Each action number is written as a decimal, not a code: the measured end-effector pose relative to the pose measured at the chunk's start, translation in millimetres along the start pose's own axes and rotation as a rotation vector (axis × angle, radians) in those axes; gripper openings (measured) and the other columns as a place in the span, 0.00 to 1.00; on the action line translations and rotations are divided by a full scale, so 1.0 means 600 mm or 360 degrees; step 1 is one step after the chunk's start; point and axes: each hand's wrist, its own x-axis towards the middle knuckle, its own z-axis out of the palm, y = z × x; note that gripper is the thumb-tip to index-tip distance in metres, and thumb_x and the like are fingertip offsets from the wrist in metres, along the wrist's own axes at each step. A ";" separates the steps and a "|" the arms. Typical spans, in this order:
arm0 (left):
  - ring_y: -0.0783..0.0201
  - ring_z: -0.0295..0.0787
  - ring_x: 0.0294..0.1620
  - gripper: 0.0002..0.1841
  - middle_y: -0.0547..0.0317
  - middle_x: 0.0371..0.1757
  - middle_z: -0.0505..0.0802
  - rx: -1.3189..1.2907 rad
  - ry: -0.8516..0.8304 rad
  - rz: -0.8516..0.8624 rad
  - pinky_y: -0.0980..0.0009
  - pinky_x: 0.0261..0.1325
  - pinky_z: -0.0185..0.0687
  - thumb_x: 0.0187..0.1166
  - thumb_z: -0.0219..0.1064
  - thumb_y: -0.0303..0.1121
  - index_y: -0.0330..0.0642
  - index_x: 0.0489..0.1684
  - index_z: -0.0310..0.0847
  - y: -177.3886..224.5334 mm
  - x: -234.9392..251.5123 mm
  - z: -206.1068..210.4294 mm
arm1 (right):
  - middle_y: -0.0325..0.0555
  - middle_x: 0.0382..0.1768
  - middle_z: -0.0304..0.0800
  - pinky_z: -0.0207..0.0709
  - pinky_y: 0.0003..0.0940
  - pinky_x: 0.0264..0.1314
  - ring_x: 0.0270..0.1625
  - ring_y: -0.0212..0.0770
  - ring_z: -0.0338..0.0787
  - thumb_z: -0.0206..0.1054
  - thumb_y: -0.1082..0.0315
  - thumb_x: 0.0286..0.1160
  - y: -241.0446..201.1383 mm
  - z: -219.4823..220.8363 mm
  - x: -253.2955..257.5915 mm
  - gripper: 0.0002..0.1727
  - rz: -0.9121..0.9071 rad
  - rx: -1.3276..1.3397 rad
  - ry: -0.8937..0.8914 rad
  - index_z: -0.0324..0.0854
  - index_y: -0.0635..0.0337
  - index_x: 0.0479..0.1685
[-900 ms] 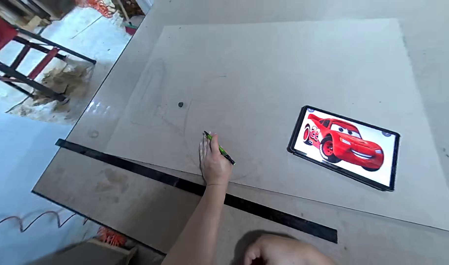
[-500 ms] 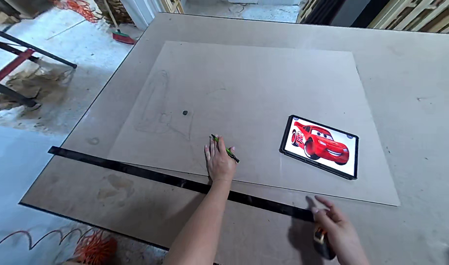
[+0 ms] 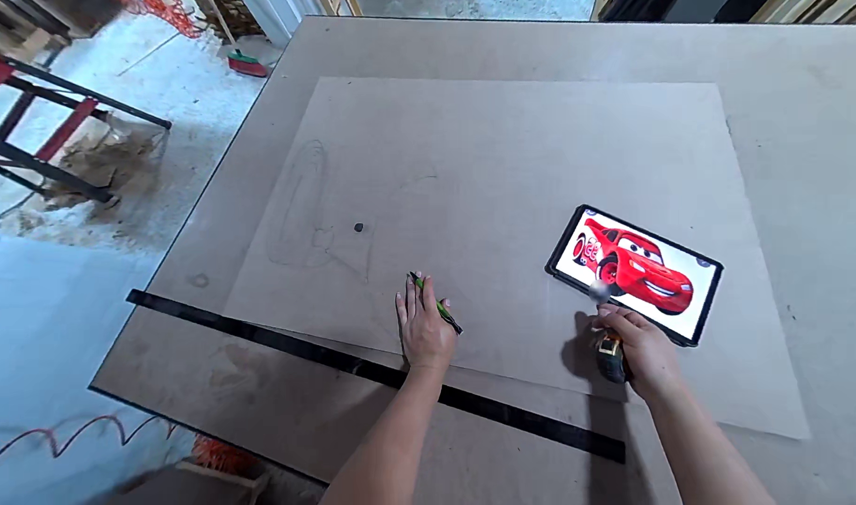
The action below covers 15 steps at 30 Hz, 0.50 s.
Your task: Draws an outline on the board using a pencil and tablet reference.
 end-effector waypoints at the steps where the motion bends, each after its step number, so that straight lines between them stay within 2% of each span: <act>1: 0.57 0.50 0.96 0.31 0.53 0.95 0.62 -0.0004 0.0007 -0.0002 0.48 0.96 0.40 0.90 0.53 0.49 0.48 0.91 0.63 0.000 0.000 0.001 | 0.45 0.38 0.93 0.84 0.36 0.36 0.36 0.37 0.90 0.63 0.61 0.85 -0.016 0.006 0.022 0.15 -0.0030 -0.0037 -0.0023 0.87 0.62 0.57; 3: 0.58 0.50 0.96 0.30 0.53 0.94 0.63 -0.0022 0.0040 0.0004 0.49 0.96 0.41 0.89 0.55 0.48 0.48 0.90 0.65 0.000 0.001 0.001 | 0.45 0.38 0.93 0.85 0.36 0.38 0.36 0.37 0.91 0.63 0.61 0.85 -0.047 0.020 0.075 0.15 -0.0098 -0.0061 -0.0058 0.86 0.61 0.58; 8: 0.56 0.58 0.94 0.28 0.51 0.90 0.70 -0.0096 0.0184 0.0051 0.47 0.96 0.48 0.89 0.56 0.46 0.47 0.86 0.71 -0.005 0.001 0.006 | 0.45 0.46 0.90 0.86 0.40 0.45 0.40 0.37 0.90 0.64 0.59 0.84 -0.138 0.090 0.187 0.23 -0.0285 -0.0103 -0.0061 0.74 0.55 0.75; 11: 0.55 0.59 0.93 0.28 0.52 0.90 0.71 -0.0127 0.0183 0.0048 0.46 0.95 0.50 0.87 0.57 0.46 0.46 0.85 0.72 -0.006 0.001 0.008 | 0.45 0.45 0.89 0.86 0.37 0.47 0.39 0.35 0.89 0.63 0.58 0.84 -0.182 0.167 0.262 0.24 -0.0589 -0.0129 -0.0082 0.76 0.59 0.74; 15: 0.53 0.62 0.92 0.28 0.51 0.88 0.75 -0.0160 0.0208 0.0027 0.44 0.94 0.53 0.87 0.56 0.46 0.45 0.84 0.73 -0.006 -0.001 0.015 | 0.44 0.45 0.88 0.87 0.36 0.51 0.42 0.34 0.89 0.62 0.55 0.85 -0.247 0.284 0.395 0.24 -0.0980 0.0062 -0.0060 0.78 0.64 0.69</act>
